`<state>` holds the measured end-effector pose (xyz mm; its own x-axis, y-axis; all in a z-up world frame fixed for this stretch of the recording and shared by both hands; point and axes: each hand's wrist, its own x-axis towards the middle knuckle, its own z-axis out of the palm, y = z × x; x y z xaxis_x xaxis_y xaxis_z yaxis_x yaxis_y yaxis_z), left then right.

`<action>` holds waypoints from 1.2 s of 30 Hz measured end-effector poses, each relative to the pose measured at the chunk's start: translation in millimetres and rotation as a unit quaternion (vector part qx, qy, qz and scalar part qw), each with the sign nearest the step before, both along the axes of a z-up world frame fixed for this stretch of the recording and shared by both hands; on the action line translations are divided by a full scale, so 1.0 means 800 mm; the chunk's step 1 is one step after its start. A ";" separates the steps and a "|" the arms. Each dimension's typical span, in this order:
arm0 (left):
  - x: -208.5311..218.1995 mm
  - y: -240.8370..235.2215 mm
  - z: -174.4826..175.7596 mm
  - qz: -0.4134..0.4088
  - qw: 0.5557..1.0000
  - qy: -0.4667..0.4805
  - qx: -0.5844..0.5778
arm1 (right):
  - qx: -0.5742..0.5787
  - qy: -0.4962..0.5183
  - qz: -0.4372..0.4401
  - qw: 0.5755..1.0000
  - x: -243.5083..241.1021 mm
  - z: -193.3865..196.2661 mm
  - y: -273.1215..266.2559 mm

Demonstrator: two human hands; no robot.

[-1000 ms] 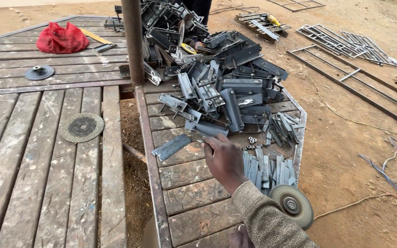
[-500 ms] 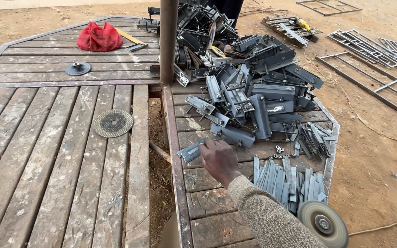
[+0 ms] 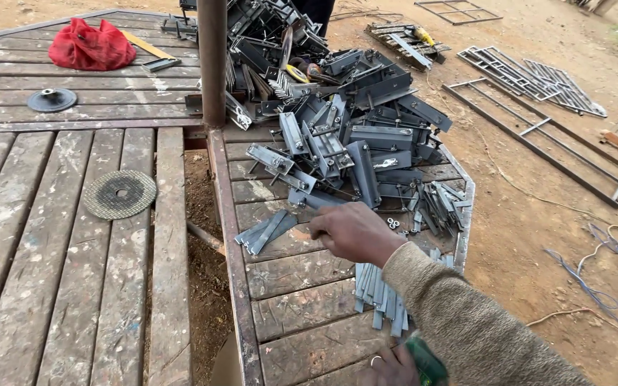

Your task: Grinding the edges of small metal strips using a handheld angle grinder on a wooden platform.

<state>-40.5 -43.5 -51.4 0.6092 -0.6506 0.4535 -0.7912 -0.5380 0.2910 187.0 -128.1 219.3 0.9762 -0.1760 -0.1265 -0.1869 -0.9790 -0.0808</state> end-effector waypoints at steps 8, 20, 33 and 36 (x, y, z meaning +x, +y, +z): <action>0.019 0.010 0.037 0.080 0.989 -0.068 -0.101 | -0.120 0.133 0.221 0.959 -0.064 -0.014 -0.068; 0.007 -0.005 0.006 0.072 0.995 -0.051 -0.056 | -0.081 0.130 0.245 0.957 -0.072 -0.012 -0.084; 0.032 0.032 0.058 0.005 0.999 -0.031 -0.038 | 0.413 -0.167 -0.249 0.860 -0.167 0.097 -0.005; 0.019 0.012 0.007 -0.002 1.000 -0.002 -0.017 | 0.508 -0.233 -0.295 0.775 -0.215 0.100 0.021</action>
